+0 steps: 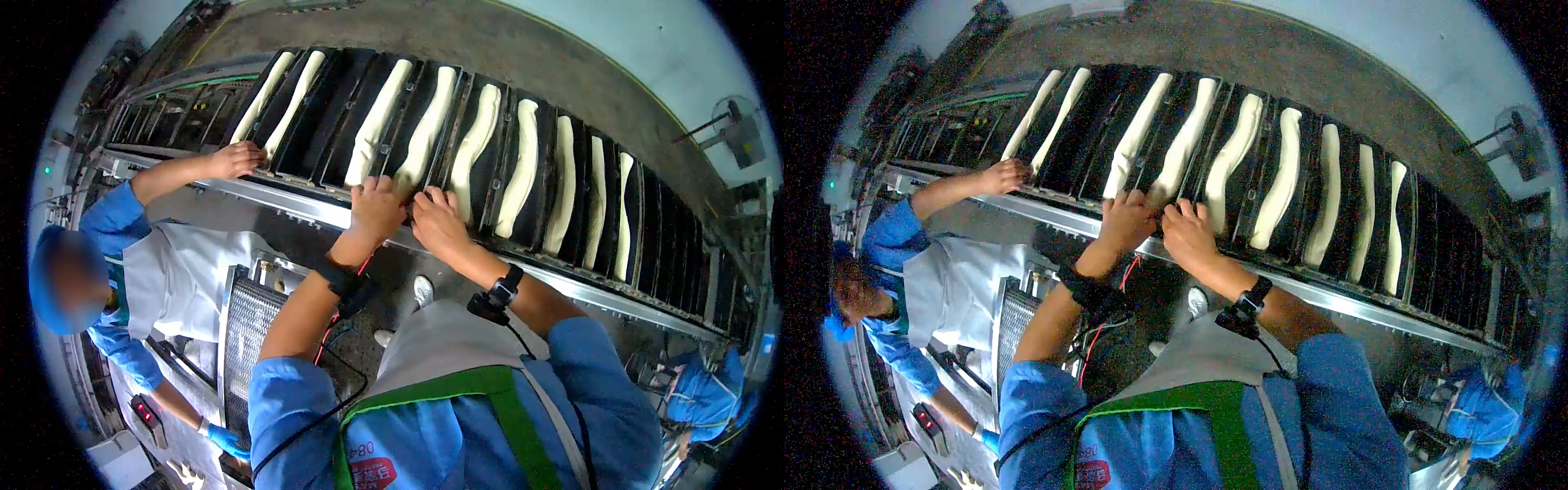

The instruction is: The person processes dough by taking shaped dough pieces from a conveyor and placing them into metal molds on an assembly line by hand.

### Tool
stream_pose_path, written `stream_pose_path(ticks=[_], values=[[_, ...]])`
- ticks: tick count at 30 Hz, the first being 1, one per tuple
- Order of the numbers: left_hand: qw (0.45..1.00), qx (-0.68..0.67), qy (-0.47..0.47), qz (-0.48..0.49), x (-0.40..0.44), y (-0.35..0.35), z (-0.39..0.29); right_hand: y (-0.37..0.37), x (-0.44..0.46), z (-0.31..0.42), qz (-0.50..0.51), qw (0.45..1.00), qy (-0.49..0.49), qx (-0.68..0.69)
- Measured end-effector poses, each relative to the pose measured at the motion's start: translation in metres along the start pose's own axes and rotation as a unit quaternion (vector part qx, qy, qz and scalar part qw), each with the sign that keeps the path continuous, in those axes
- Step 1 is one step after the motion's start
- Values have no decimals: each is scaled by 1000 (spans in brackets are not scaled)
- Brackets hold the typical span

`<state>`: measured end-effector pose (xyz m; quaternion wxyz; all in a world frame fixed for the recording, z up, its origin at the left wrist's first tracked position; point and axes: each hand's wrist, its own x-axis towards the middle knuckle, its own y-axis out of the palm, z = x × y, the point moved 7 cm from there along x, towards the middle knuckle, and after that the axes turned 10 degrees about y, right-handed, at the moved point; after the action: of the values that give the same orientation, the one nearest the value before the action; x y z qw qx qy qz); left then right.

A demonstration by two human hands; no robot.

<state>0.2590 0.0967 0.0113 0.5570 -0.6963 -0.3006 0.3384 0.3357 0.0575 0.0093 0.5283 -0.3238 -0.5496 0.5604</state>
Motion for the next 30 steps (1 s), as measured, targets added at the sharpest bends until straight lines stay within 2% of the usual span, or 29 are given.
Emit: stream_pose_path(ticks=[3,6,7,9,11,14,17,19,21,23,25,27,29,30], values=[[999,8,-11,-29,-11,7,14,9,6,6,3,1000,-3,11],[983,-84,37,-160,-47,0,17,8,3,2,-34,999,-5,22],[980,-128,21,-153,-69,-6,16,1,-4,3,-56,998,-12,21],[975,-161,-19,-153,-122,5,27,-3,-13,7,-8,1000,-24,12],[971,-158,-60,-168,-175,24,39,-5,-20,8,-41,998,-37,-14],[944,-228,-128,-202,-279,62,42,-3,-35,6,-52,997,-55,-15],[885,-280,-270,-258,-376,95,23,-11,-54,-3,-36,996,-87,5],[844,-241,-404,-257,-424,127,9,-2,-50,-24,7,997,-67,-32],[773,-285,-497,-274,-469,142,-16,6,-49,-40,16,993,-99,-67],[736,-293,-519,-320,-511,175,-36,10,-48,-47,53,991,-89,-88],[652,-350,-567,-362,-535,185,-53,15,-47,-57,60,990,-64,-108],[633,-335,-588,-375,-544,185,-67,14,-41,-55,55,991,-69,-99],[626,-310,-605,-382,-559,187,-76,22,-33,-61,99,987,-35,-124],[608,-342,-591,-405,-557,176,-78,25,-32,-71,95,986,-37,-129]])
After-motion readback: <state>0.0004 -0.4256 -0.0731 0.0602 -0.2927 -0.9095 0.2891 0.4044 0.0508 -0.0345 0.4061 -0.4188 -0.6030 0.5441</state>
